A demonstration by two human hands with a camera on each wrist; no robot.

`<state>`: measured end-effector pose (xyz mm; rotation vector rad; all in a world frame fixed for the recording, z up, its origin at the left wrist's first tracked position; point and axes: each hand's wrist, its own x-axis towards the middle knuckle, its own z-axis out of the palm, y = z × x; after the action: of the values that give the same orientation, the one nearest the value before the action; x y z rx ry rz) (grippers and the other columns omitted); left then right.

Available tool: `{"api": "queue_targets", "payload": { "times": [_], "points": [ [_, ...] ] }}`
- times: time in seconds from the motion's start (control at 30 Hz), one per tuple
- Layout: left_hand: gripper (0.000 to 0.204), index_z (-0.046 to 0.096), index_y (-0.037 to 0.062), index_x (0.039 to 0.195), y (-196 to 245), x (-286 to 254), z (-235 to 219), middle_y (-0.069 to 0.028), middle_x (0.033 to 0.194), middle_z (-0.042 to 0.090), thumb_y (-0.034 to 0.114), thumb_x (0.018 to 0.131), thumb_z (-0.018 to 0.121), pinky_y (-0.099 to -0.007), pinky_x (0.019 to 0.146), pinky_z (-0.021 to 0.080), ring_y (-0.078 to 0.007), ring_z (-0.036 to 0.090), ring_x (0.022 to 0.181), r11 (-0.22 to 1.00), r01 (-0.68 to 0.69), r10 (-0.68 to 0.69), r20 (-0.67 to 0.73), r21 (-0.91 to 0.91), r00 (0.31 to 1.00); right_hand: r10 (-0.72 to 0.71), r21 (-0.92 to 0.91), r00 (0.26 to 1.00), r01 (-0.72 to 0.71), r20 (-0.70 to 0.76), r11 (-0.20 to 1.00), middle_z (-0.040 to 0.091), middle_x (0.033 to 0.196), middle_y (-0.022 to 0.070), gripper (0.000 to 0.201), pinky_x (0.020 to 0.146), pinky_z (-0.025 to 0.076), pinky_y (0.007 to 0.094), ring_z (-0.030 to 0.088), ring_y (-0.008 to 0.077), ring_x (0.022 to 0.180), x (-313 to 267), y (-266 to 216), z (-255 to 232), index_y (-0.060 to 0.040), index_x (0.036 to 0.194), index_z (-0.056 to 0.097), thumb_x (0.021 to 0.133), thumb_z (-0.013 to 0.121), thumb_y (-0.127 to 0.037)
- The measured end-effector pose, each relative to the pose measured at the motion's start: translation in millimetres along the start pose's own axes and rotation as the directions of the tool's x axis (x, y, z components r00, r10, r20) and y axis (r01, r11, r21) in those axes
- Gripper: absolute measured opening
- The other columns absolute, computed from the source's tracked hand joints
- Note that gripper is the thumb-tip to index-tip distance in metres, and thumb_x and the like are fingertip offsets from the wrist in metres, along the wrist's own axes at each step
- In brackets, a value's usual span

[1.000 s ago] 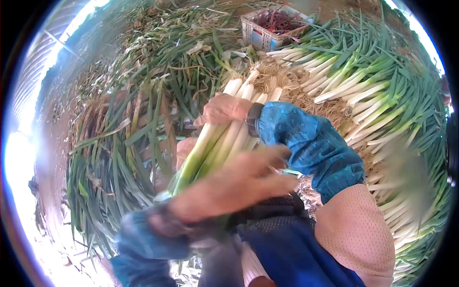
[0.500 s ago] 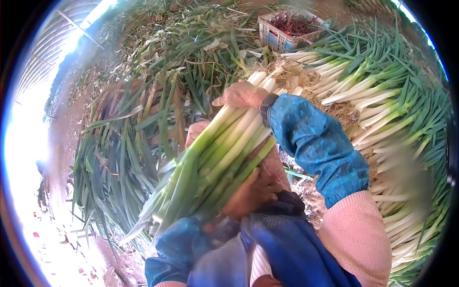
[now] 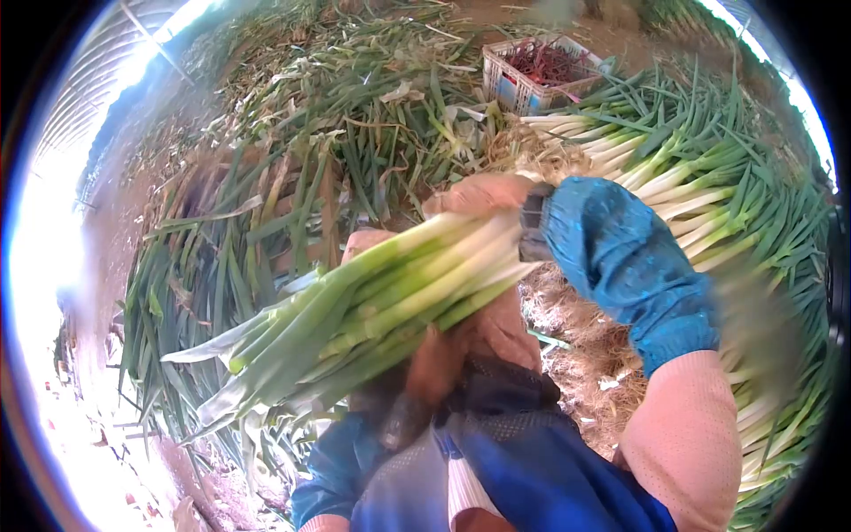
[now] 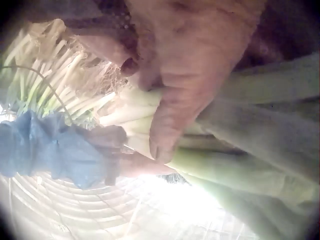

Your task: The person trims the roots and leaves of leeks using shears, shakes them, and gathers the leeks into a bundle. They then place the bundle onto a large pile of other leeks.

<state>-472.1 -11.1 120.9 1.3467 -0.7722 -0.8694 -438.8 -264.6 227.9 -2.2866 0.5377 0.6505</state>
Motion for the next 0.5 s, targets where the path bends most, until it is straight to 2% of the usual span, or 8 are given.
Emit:
{"api": "queue_targets", "payload": {
  "times": [0.1, 0.13, 0.17, 0.2, 0.23, 0.27, 0.3, 0.5],
  "points": [
    [0.046, 0.037, 0.0027, 0.132, 4, 15, -19, -0.0163, 0.127, 0.042, 0.028, 0.094, 0.041, -0.0386, 0.095, 0.034, -0.0282, 0.043, 0.114, 0.987, 0.045, -0.054, 0.055, 0.153, 0.997, -0.223, -0.215, 0.975, 0.218, 0.002, 0.952, 0.065, 0.091, 0.0145, 0.068, 0.086, 0.041, 0.0451, 0.06, 0.0277, 0.09, 49, 34, 22, -0.0084, 0.093, 0.069, 0.087, 0.03, -0.064],
    [0.045, 0.037, 0.0028, 0.132, 5, 26, -28, -0.0161, 0.126, 0.042, 0.028, 0.094, 0.041, -0.0384, 0.094, 0.034, -0.0279, 0.043, 0.113, 0.98, 0.041, -0.058, 0.082, 0.194, 0.995, 0.063, -0.252, 0.962, -0.133, -0.266, 0.958, 0.065, 0.089, 0.0147, 0.064, 0.084, 0.042, 0.045, 0.059, 0.0268, 0.087, 39, 9, 35, -0.0082, 0.094, 0.069, 0.088, 0.031, -0.06],
    [0.045, 0.037, 0.0029, 0.132, 6, 39, -36, -0.0159, 0.125, 0.042, 0.027, 0.094, 0.041, -0.0382, 0.093, 0.034, -0.0276, 0.043, 0.112, 0.972, 0.033, -0.061, 0.11, 0.234, 0.992, 0.339, -0.136, 0.801, -0.456, -0.493, 0.88, 0.064, 0.086, 0.0149, 0.061, 0.082, 0.043, 0.0449, 0.059, 0.0258, 0.084, 28, -17, 47, -0.0079, 0.095, 0.068, 0.089, 0.033, -0.057],
    [0.045, 0.038, 0.0031, 0.131, 6, 54, -43, -0.0156, 0.124, 0.043, 0.027, 0.094, 0.042, -0.0379, 0.092, 0.034, -0.0273, 0.043, 0.111, 0.962, 0.015, -0.057, 0.147, 0.272, 0.988, 0.196, -0.062, 0.955, -0.214, -0.222, 0.975, 0.064, 0.082, 0.013, 0.046, 0.075, 0.045, 0.0408, 0.06, 0.0245, 0.077, 4, -27, 16, -0.0064, 0.091, 0.068, 0.083, 0.047, -0.047],
    [0.044, 0.038, 0.0032, 0.131, 5, 68, -50, -0.0154, 0.123, 0.043, 0.027, 0.093, 0.042, -0.0377, 0.092, 0.034, -0.0271, 0.044, 0.11, 0.955, -0.006, -0.05, 0.18, 0.298, 0.982, 0.006, -0.015, 0.997, -0.005, 0.078, 1.0, 0.063, 0.087, 0.0122, 0.045, 0.075, 0.045, 0.0392, 0.059, 0.0237, 0.08, 6, -22, 0, -0.0065, 0.097, 0.065, 0.082, 0.052, -0.047],
    [0.044, 0.038, 0.0033, 0.131, 4, 83, -58, -0.0152, 0.122, 0.043, 0.026, 0.093, 0.042, -0.0375, 0.091, 0.034, -0.0268, 0.044, 0.109, 0.938, -0.034, -0.043, 0.215, 0.346, 0.976, -0.184, 0.144, 0.911, 0.139, 0.368, 0.98, 0.063, 0.092, 0.0115, 0.047, 0.075, 0.046, 0.0375, 0.058, 0.0228, 0.082, 8, -17, -17, -0.0066, 0.103, 0.062, 0.08, 0.057, -0.047],
    [0.044, 0.039, 0.0034, 0.131, 1, 99, -64, -0.015, 0.121, 0.043, 0.026, 0.093, 0.042, -0.0372, 0.09, 0.035, -0.0265, 0.044, 0.108, 0.925, -0.058, -0.039, 0.246, 0.375, 0.968, -0.347, 0.258, 0.686, 0.234, 0.639, 0.937, 0.061, 0.106, 0.012, 0.061, 0.082, 0.044, 0.0384, 0.056, 0.0223, 0.092, 30, -10, -28, -0.0083, 0.12, 0.056, 0.083, 0.052, -0.056],
    [0.042, 0.041, 0.0041, 0.129, -14, 179, -73, -0.0137, 0.116, 0.045, 0.024, 0.092, 0.044, -0.0358, 0.085, 0.035, -0.0249, 0.045, 0.102, 0.875, -0.16, -0.025, 0.373, 0.456, 0.928, -0.203, 0.144, 0.826, 0.148, 0.527, 0.978, 0.06, 0.108, 0.013, 0.072, 0.085, 0.044, 0.0376, 0.055, 0.0239, 0.095, 70, -32, -4, -0.0033, 0.12, 0.055, 0.077, 0.057, -0.06]
  ]
}}
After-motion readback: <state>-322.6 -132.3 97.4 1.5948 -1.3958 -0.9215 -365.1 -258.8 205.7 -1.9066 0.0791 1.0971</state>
